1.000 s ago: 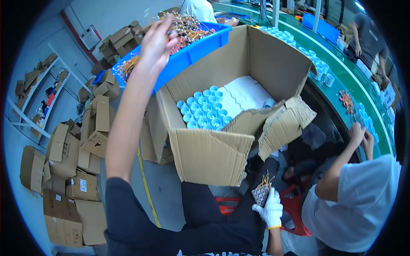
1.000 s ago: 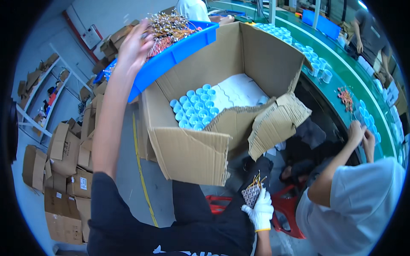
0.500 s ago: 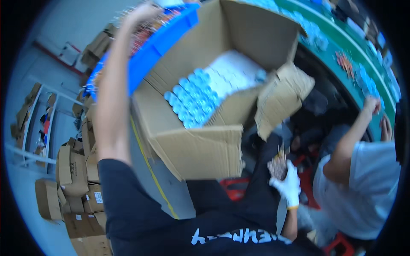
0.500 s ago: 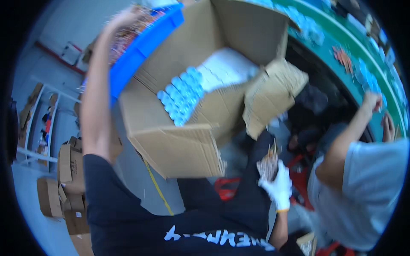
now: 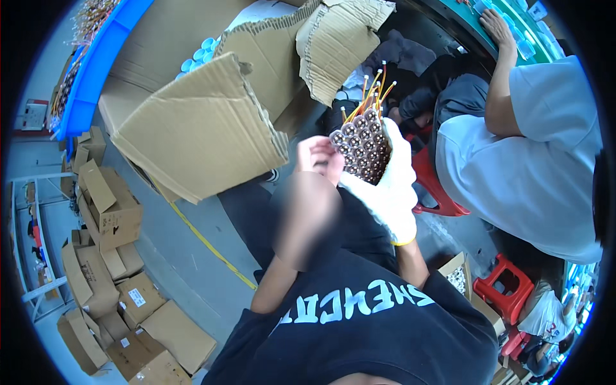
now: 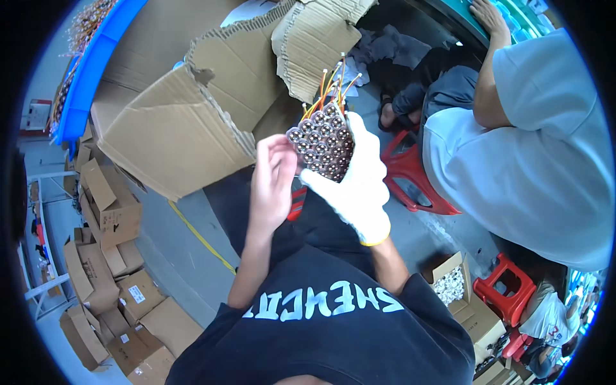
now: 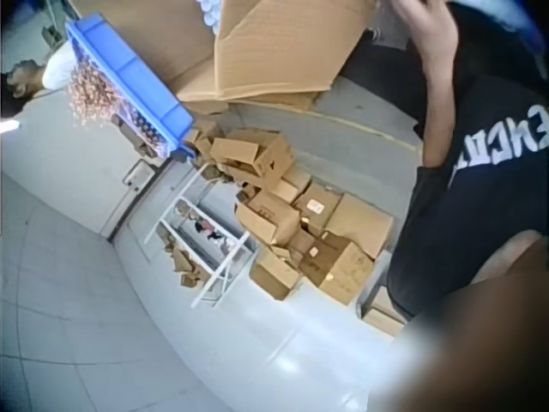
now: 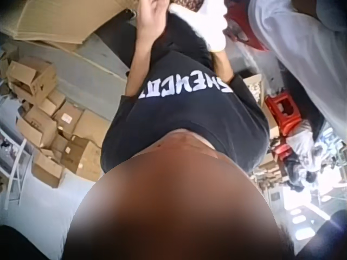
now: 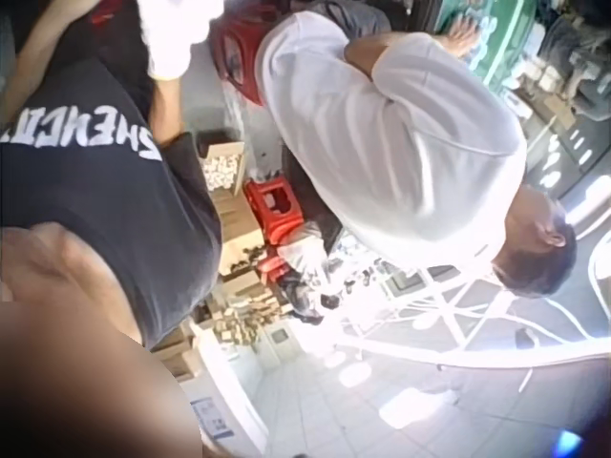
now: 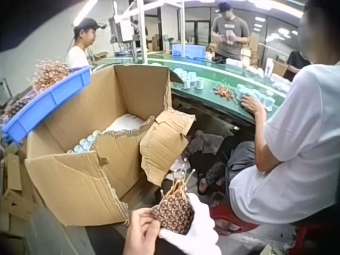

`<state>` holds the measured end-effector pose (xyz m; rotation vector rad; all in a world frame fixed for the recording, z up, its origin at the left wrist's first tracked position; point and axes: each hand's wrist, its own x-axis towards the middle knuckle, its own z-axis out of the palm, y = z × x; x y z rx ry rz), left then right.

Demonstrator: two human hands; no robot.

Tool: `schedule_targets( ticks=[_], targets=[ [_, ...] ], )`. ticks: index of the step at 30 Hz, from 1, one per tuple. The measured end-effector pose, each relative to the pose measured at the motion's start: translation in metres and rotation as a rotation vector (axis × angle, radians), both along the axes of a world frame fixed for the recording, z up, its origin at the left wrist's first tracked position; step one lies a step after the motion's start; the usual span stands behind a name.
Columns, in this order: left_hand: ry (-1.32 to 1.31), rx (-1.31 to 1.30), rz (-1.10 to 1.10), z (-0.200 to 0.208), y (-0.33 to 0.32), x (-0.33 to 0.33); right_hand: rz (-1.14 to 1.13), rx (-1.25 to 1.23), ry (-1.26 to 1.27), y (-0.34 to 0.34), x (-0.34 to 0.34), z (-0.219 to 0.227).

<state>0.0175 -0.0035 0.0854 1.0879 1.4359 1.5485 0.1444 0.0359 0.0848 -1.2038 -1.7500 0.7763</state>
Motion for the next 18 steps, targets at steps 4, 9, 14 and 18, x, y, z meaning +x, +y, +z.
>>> schedule_targets(
  ticks=[4,9,14,18],
  targets=[
    [-0.055,0.086,-0.029,-0.018,0.013,0.019,0.033,-0.11,0.156,-0.011,0.01,-0.01],
    [-0.071,-0.008,-0.103,-0.028,0.017,0.017,0.177,-0.629,0.774,0.001,0.017,-0.02],
    [0.221,-0.125,0.058,-0.029,0.021,0.017,0.062,-0.512,0.568,0.004,-0.001,-0.022],
    [0.083,-0.052,-0.026,-0.038,0.029,0.008,0.081,-0.576,0.651,0.006,-0.003,-0.033]
  ],
)
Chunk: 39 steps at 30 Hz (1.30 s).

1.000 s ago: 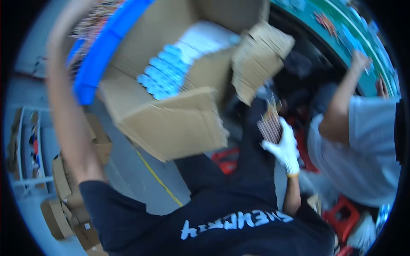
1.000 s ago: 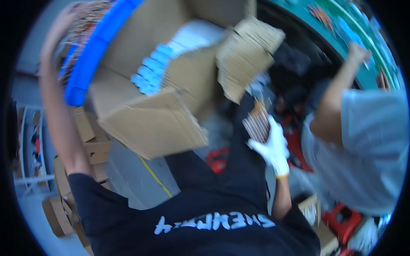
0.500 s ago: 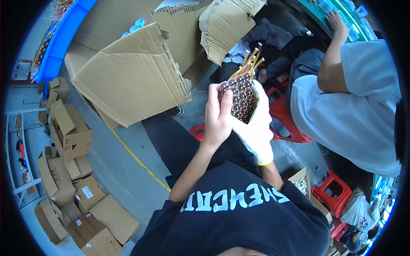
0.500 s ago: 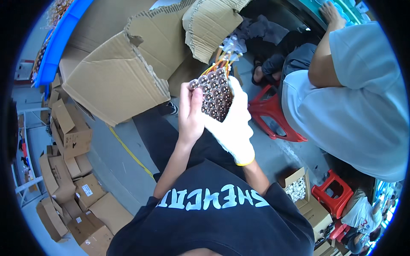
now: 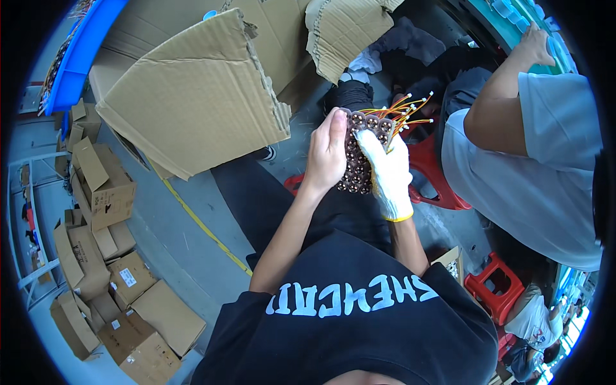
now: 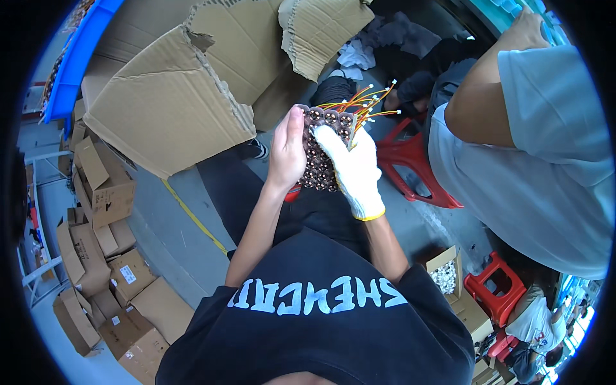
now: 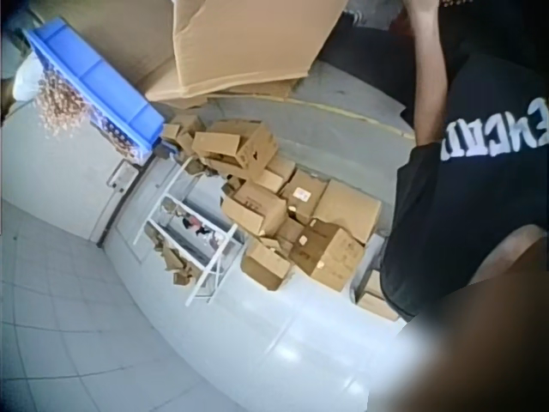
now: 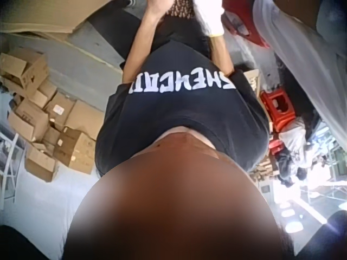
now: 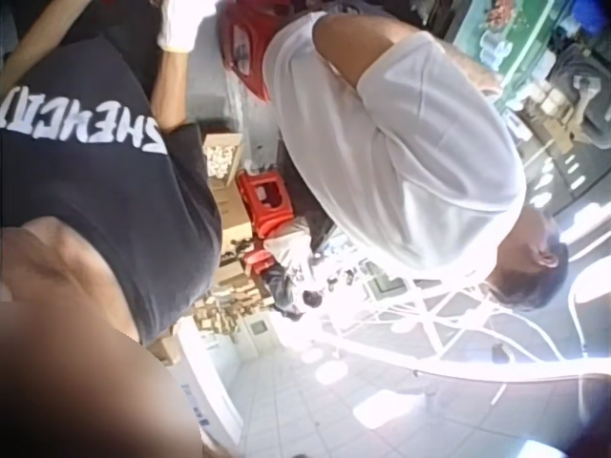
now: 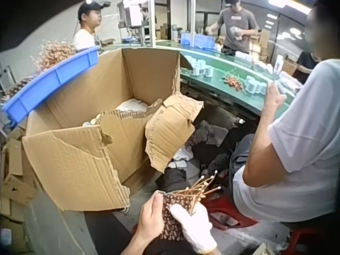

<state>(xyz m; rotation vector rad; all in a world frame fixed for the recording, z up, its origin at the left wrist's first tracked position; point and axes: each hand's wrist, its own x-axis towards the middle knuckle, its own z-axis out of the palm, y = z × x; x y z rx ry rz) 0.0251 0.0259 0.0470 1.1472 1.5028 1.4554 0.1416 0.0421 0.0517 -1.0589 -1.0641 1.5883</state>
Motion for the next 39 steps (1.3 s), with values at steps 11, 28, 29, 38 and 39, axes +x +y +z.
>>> schedule_targets(
  ticks=[11,28,29,38,39],
  targets=[
    [-0.544,-0.06,-0.03,-0.013,0.01,0.006,-0.009,-0.122,0.17,0.009,-0.005,-0.016],
    [0.301,0.099,0.298,-0.022,0.063,-0.007,0.251,-0.137,0.011,0.012,0.033,-0.078],
    [0.338,0.074,0.229,-0.012,0.066,-0.003,0.214,-0.115,0.024,0.011,0.034,-0.088],
    [0.41,0.252,0.149,0.081,0.056,0.006,0.089,-0.155,0.004,0.016,0.032,-0.088],
    [0.413,0.254,0.147,0.095,0.055,0.001,0.075,-0.186,0.006,0.018,0.032,-0.085]
  ],
)
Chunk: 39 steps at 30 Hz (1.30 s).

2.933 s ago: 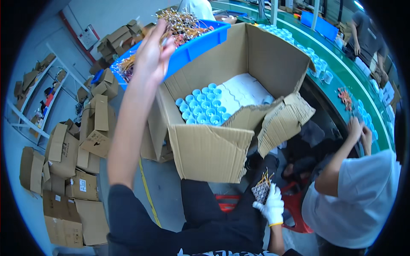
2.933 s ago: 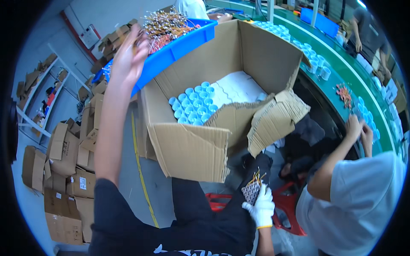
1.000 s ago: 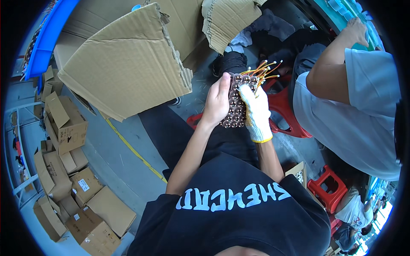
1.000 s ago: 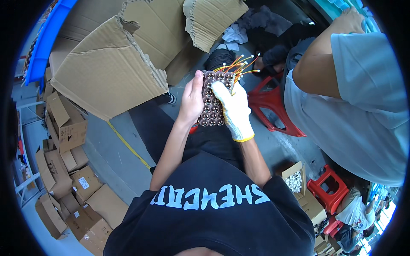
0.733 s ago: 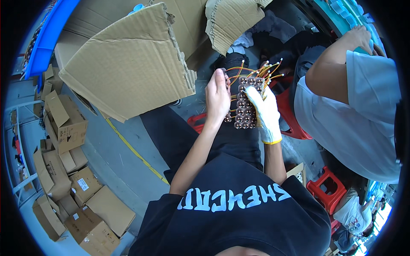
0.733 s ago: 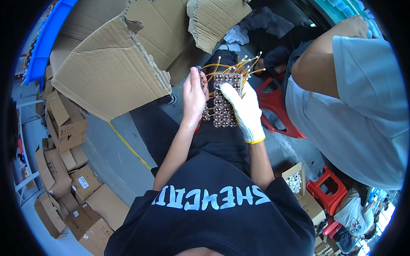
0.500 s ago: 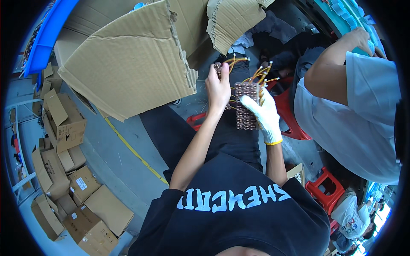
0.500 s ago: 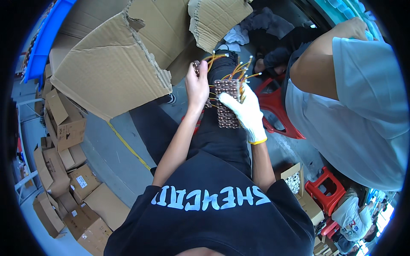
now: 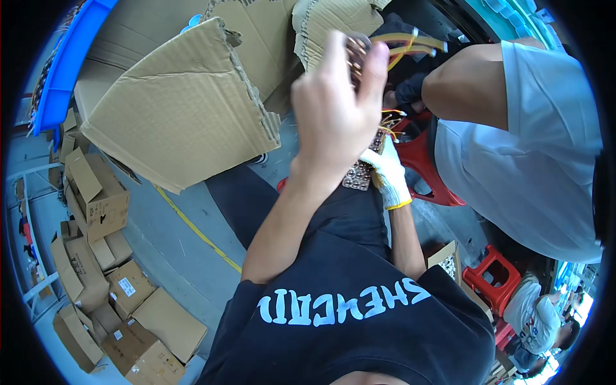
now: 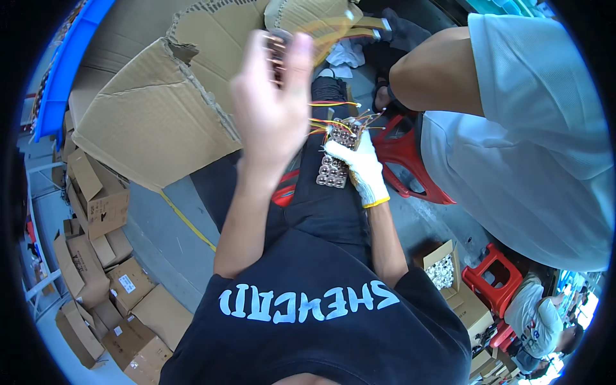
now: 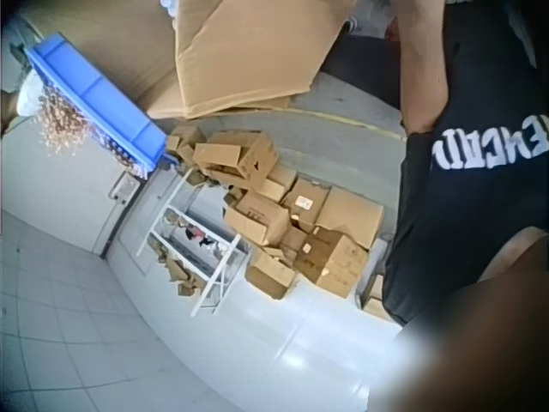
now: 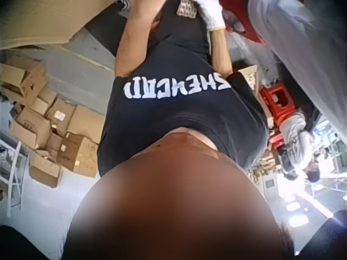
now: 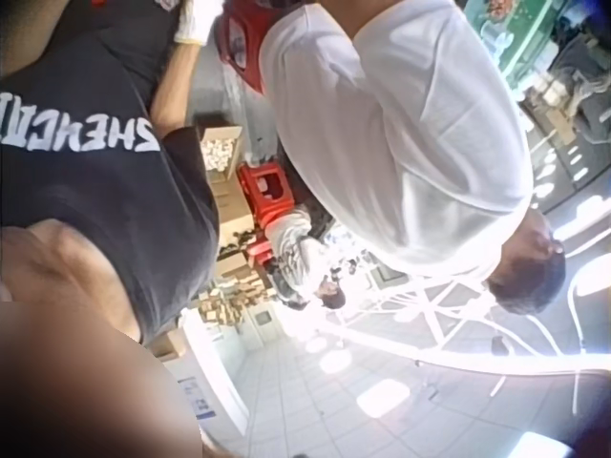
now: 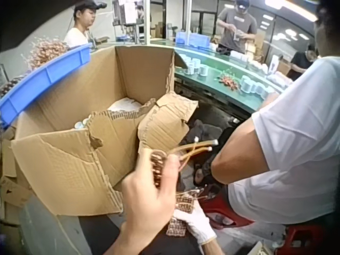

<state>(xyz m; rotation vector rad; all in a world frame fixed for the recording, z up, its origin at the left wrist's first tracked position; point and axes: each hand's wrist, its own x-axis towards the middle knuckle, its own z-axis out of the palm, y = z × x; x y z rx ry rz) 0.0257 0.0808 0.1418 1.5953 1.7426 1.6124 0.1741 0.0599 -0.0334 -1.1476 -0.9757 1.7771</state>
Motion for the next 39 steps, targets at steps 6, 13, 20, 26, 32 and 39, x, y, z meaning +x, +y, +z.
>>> schedule_targets(
  ticks=[6,13,20,26,32,39],
  targets=[
    [-0.771,0.035,-0.196,0.011,-0.022,-0.045,0.415,0.441,-0.973,0.029,0.016,-0.009],
    [-0.811,-0.145,-0.178,-0.014,-0.053,-0.045,0.449,0.466,-1.162,0.024,-0.001,0.002],
    [-0.999,-0.097,-0.313,-0.022,-0.085,-0.049,0.384,0.439,-1.079,0.017,0.015,-0.011],
    [-1.185,-0.033,-0.347,-0.032,-0.092,-0.048,0.379,0.645,-1.308,0.02,-0.006,0.009],
    [-1.174,0.006,-0.357,-0.034,-0.096,-0.041,0.144,0.911,-1.53,0.009,-0.018,0.045],
    [-1.141,0.11,-0.35,-0.032,-0.099,-0.02,0.048,0.237,0.286,-0.026,-0.053,0.128]
  ],
)
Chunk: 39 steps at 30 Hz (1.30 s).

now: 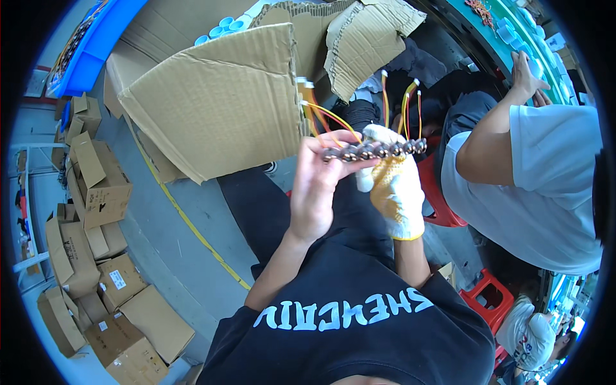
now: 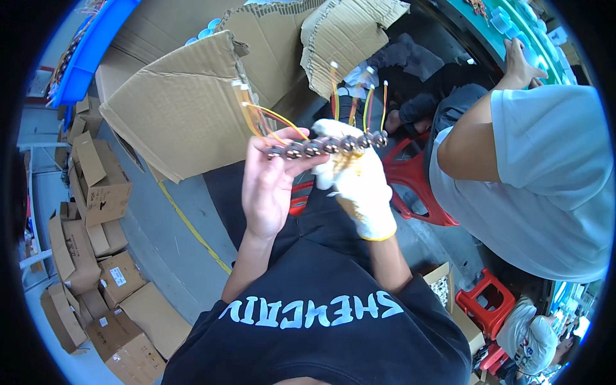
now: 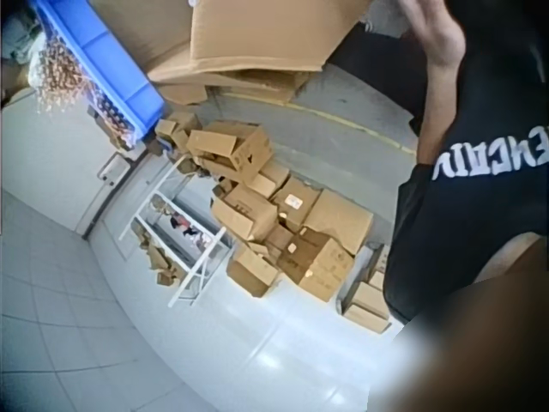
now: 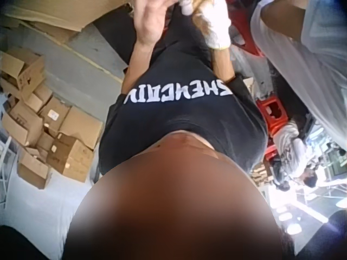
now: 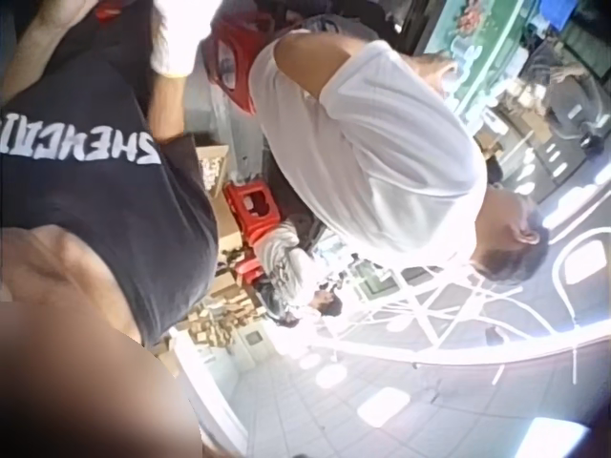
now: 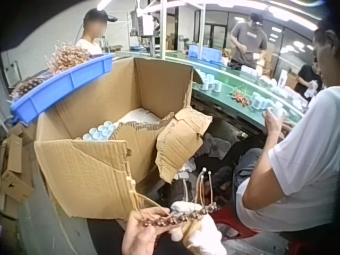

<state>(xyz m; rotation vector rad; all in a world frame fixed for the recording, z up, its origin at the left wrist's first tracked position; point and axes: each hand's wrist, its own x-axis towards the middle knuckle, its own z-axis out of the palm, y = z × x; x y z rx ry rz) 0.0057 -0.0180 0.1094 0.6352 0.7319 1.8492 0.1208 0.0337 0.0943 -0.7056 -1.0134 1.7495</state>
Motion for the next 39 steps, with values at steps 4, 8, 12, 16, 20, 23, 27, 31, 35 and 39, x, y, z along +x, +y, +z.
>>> schedule_targets(
  ticks=[4,8,12,16,20,23,27,31,35,39],
  targets=[
    [0.556,0.011,0.266,0.001,0.002,-0.003,0.049,-0.047,0.109,0.008,-0.007,0.001],
    [0.375,-0.061,-0.028,0.0,-0.009,-0.033,0.1,-0.077,0.129,0.006,-0.013,0.007],
    [0.164,-0.047,-0.124,-0.003,-0.01,-0.038,0.126,-0.175,0.191,0.004,-0.023,0.01],
    [-0.042,-0.144,-0.118,0.006,-0.007,-0.031,0.099,-0.241,0.274,0.003,-0.025,0.01],
    [-0.247,-0.175,-0.031,0.013,-0.004,-0.021,0.059,-0.114,0.097,0.002,-0.024,0.009],
    [-0.052,-0.152,-0.108,0.003,-0.003,-0.015,0.058,-0.059,-0.043,-0.002,-0.021,0.014],
    [0.084,-0.105,-0.136,0.001,-0.005,-0.02,0.089,-0.155,-0.027,-0.003,-0.022,0.02],
    [-0.236,-0.168,-0.051,0.008,0.0,-0.011,0.104,-0.189,0.012,-0.003,-0.023,0.024],
    [-0.052,-0.215,-0.032,0.006,0.001,-0.006,0.059,0.168,-0.399,-0.002,-0.019,0.03],
    [-0.074,-0.338,-0.061,-0.007,0.003,-0.015,-0.003,0.468,-0.615,-0.006,-0.018,0.036]
  ],
)
